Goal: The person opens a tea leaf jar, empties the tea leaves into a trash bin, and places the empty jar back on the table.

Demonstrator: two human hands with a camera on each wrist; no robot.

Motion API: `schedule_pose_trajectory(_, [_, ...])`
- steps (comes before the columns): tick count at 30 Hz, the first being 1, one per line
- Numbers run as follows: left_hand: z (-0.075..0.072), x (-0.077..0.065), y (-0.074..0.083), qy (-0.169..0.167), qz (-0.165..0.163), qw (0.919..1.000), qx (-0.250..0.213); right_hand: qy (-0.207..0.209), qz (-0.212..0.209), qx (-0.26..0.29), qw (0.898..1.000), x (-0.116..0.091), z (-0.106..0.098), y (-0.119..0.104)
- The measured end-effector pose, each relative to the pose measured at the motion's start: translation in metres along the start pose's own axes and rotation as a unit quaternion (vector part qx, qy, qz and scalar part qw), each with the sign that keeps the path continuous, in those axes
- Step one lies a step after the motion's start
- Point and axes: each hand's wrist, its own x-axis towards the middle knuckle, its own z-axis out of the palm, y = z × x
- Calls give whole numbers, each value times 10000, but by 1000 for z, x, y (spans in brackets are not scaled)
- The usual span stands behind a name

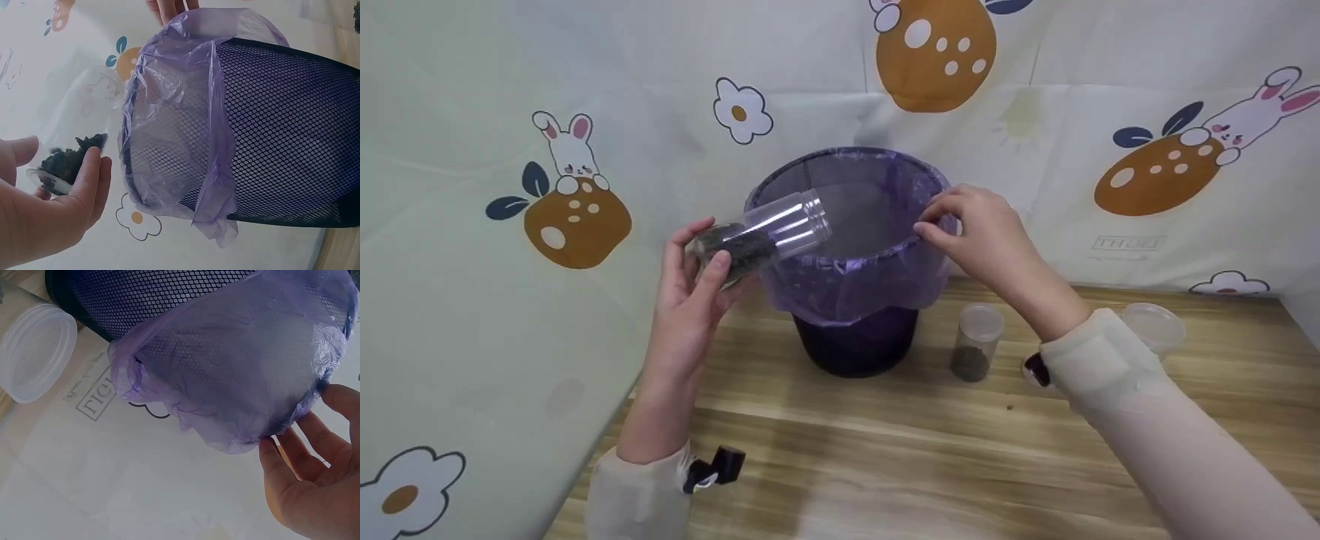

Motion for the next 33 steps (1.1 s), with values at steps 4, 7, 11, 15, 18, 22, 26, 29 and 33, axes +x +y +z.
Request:
schedule_pose_trajectory(4, [1,1,2,67,-18,9997,227,32,-54,-42,10000,0,1,0])
schedule_pose_trajectory(7, [1,3,3,100,-15,9989,453,42,-63,-71,9999,1,1,1])
schedule_pose_trajectory(11, [2,5,3,127,18,9976,684,33,-34,-89,9999,1,2,1])
schedule_pose_trajectory(15, [2,7,3,117,109,9973,718,2,32,-110,9999,0,2,0])
schedule_pose_trajectory(18, [3,8,4,121,135,9972,730,-34,67,-124,9999,0,1,0])
schedule_pose_trajectory(22, [4,10,4,153,155,9966,789,-43,65,-129,9999,0,1,0])
schedule_pose_trajectory(26, [5,12,5,161,226,9952,941,-9,54,-133,9999,0,1,1])
schedule_pose_trajectory(29, [6,14,5,159,293,9938,1061,-5,68,-135,9999,0,1,1])
schedule_pose_trajectory(33, [6,15,5,136,373,9927,1137,-20,93,-117,9999,0,2,0])
